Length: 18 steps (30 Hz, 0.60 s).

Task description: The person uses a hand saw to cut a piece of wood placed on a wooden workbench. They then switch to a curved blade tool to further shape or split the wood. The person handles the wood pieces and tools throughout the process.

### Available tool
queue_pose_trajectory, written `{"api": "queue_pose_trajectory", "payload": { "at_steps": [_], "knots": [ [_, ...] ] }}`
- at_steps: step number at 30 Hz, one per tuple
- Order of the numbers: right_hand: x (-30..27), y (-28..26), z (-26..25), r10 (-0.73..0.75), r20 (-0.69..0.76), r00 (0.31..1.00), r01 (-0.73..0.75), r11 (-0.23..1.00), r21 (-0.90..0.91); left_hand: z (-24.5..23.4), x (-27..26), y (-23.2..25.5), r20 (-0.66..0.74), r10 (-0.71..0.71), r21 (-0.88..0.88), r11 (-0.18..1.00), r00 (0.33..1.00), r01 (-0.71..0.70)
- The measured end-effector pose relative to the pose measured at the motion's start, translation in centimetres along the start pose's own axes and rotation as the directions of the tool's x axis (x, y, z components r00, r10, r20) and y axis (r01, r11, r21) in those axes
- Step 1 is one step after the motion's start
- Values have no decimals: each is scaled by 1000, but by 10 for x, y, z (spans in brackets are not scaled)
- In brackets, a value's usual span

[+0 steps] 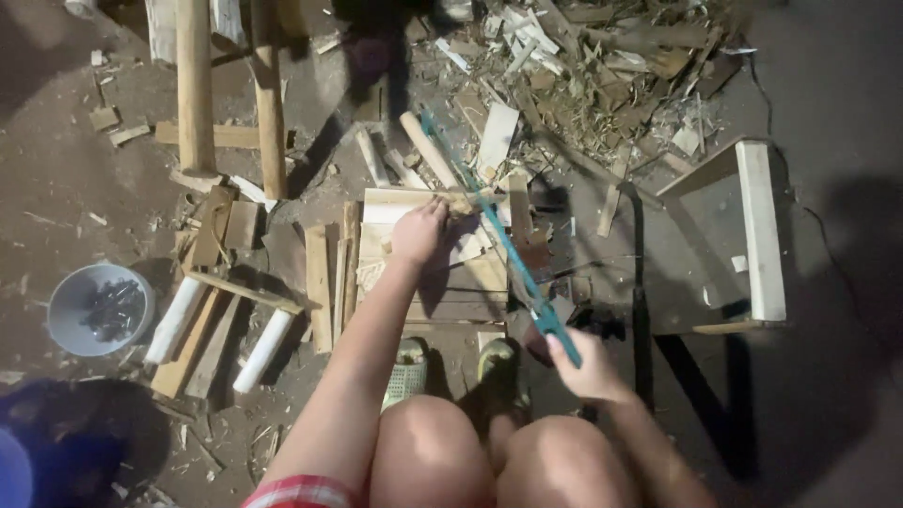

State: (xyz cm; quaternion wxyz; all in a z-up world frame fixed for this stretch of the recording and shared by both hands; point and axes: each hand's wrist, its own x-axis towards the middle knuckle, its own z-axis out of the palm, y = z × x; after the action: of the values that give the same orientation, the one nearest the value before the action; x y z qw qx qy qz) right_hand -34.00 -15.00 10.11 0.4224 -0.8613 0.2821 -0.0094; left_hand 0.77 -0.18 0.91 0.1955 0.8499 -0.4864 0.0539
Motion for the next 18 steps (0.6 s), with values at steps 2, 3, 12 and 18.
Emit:
{"api": "queue_pose_trajectory", "payload": {
  "at_steps": [2,3,12,18],
  "knots": [
    [-2,-4,9,17,-4,1000,-17,1000,18,3,2,0,18,-14,1,1000,1000,14],
    [-2,-6,14,34,-6,999,-34,999,37,4,2,0,37,-30,4,1000,999,30],
    [73,-173,-94,255,130,958,-268,959,93,7,-1,-2,1,30,10,1000,1000,-30],
    [113,-230,-122,328,216,919,-343,939,32,33,0,-16,16,48,10,999,999,-48]
  ]
}}
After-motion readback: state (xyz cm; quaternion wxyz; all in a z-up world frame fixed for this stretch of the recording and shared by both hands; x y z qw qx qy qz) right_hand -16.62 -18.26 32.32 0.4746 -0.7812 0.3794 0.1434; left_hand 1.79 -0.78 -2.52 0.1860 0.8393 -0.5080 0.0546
